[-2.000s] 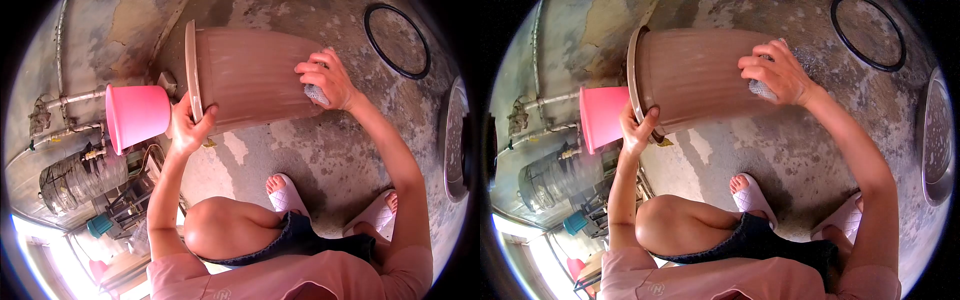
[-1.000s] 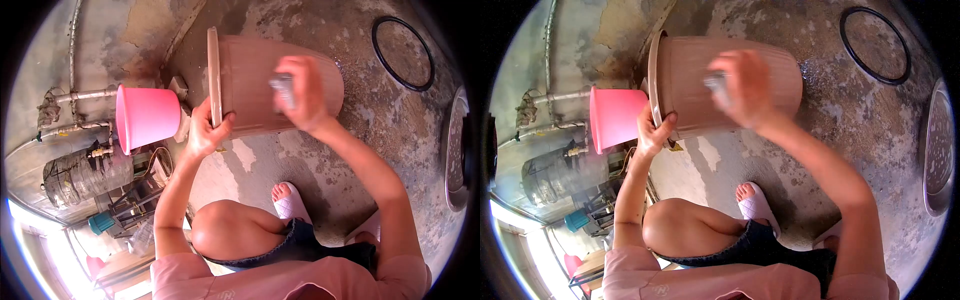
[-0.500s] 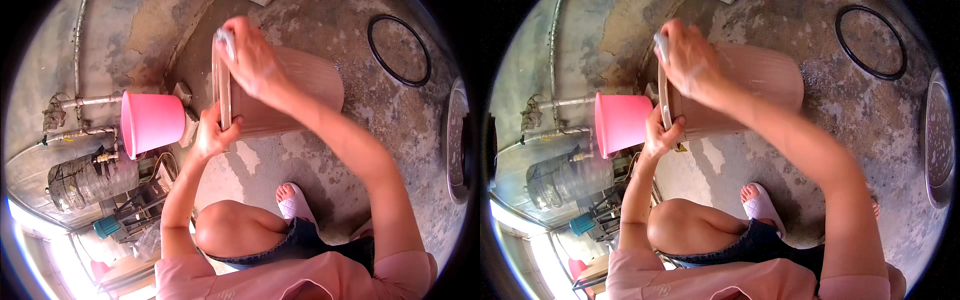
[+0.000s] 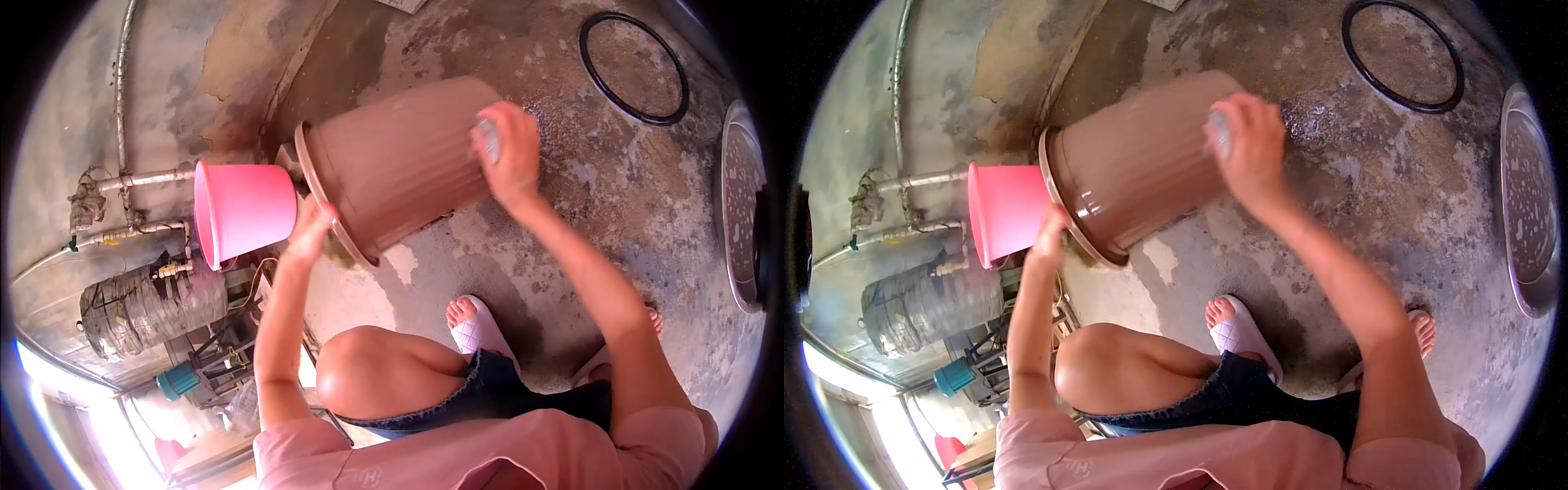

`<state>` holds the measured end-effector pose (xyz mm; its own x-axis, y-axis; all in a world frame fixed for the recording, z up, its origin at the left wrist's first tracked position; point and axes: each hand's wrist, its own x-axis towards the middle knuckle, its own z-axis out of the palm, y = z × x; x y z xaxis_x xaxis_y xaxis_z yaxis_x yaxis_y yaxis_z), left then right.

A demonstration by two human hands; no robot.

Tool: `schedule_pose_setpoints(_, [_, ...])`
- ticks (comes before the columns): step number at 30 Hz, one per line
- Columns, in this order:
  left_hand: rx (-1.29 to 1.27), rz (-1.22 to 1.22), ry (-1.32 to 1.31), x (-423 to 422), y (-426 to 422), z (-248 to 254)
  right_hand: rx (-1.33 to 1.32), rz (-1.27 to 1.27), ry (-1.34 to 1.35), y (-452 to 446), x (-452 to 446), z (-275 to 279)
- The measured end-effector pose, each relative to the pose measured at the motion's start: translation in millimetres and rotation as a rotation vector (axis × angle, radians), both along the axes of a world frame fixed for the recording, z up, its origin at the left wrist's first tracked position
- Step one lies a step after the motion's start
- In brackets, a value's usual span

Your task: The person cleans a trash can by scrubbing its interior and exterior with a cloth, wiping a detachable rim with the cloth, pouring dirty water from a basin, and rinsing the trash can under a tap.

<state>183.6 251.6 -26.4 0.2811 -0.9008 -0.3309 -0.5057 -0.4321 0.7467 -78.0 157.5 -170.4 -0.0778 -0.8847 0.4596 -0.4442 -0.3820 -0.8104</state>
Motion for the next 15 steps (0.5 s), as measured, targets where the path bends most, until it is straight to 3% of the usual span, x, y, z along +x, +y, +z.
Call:
schedule_pose_setpoints(2, [0.028, 0.379, 0.580, 5, -34, 3, -0.084, 0.164, 0.080, 23, 16, 6])
schedule_pose_setpoints(5, [0.096, 0.447, 0.549, -21, -71, 20, -0.488, 0.376, 0.150, 50, 46, -31])
schedule_pose_setpoints(8, [0.096, 0.417, 0.530, -31, -60, 19, -0.170, 0.395, 0.099, 30, 30, -32])
schedule_pose_setpoints(9, [0.118, 0.397, 0.582, -18, -50, 11, -0.232, 0.152, -0.069, 17, 26, -44])
schedule_pose_setpoints(11, [0.092, 0.204, 0.284, -30, -25, 0, 0.008, -0.182, -0.127, -12, 11, -43])
schedule_pose_setpoints(13, [0.095, -0.043, 0.023, -49, -3, -14, 0.142, -0.074, -0.184, -25, -1, -41])
schedule_pose_setpoints(15, [0.190, -0.270, 0.036, -28, 13, -35, 0.180, -0.018, -0.244, -28, -9, -38])
